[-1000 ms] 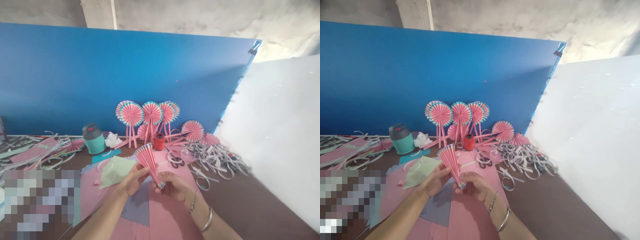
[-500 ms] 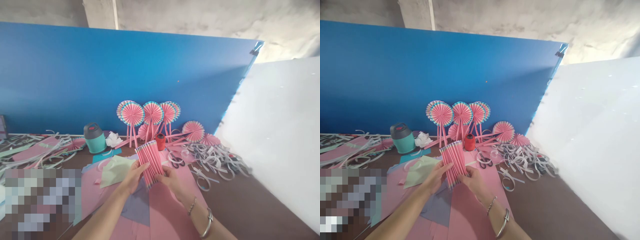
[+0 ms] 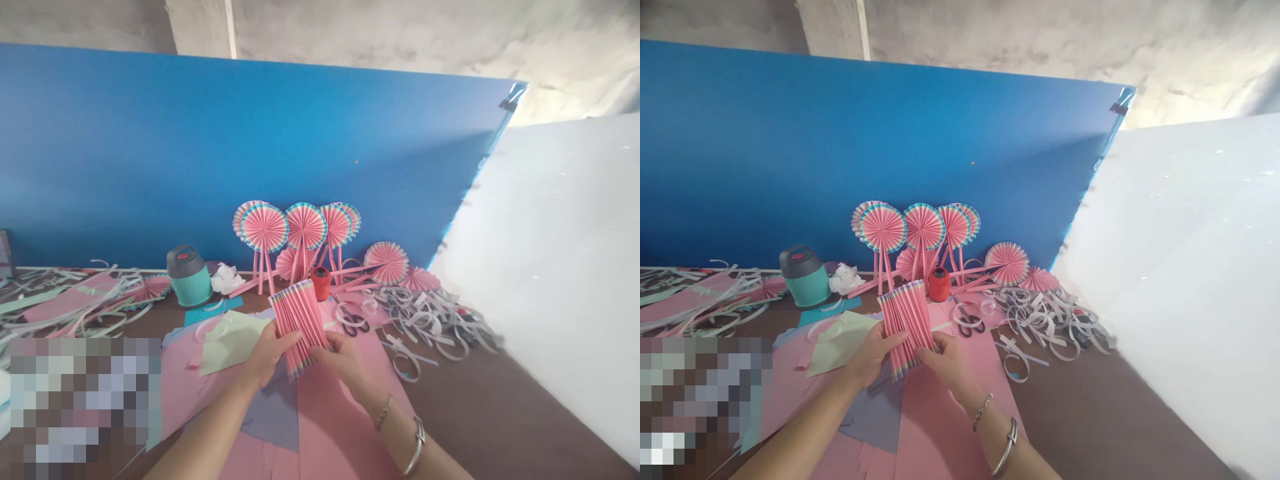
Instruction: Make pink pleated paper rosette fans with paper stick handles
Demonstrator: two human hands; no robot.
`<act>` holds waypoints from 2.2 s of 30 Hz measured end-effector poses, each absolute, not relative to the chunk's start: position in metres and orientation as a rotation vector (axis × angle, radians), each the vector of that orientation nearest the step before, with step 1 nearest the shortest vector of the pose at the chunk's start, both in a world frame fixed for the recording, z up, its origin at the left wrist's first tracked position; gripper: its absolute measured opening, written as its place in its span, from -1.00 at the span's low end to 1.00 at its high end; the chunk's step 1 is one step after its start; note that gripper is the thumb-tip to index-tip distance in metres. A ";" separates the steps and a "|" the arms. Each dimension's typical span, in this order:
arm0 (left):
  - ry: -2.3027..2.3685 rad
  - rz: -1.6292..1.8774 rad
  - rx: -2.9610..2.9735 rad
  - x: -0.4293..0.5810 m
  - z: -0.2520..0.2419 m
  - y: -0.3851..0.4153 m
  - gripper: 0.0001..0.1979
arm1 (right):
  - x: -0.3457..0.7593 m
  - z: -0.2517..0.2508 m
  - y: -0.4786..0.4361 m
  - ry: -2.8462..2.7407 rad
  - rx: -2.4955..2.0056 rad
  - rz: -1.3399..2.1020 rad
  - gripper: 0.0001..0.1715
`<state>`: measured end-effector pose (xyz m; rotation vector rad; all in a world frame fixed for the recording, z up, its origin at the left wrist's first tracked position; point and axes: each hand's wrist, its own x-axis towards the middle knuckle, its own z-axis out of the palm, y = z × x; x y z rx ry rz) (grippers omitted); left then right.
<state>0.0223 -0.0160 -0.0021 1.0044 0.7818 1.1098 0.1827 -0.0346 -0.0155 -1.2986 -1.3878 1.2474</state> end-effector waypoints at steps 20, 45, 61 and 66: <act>0.820 1.049 1.085 0.022 -0.009 -0.014 -0.61 | 0.184 -0.037 -0.029 -1.457 -1.240 1.058 -0.48; 0.798 1.098 1.018 0.024 -0.002 -0.018 -0.64 | 0.181 -0.026 -0.032 -1.564 -1.180 1.036 -0.61; 0.837 1.116 1.039 0.026 -0.010 -0.014 -0.59 | 0.180 -0.032 -0.033 -1.625 -1.147 1.011 -0.58; 0.817 1.142 0.997 0.028 -0.008 -0.016 -0.57 | 0.181 -0.032 -0.034 -1.593 -1.188 0.972 -0.58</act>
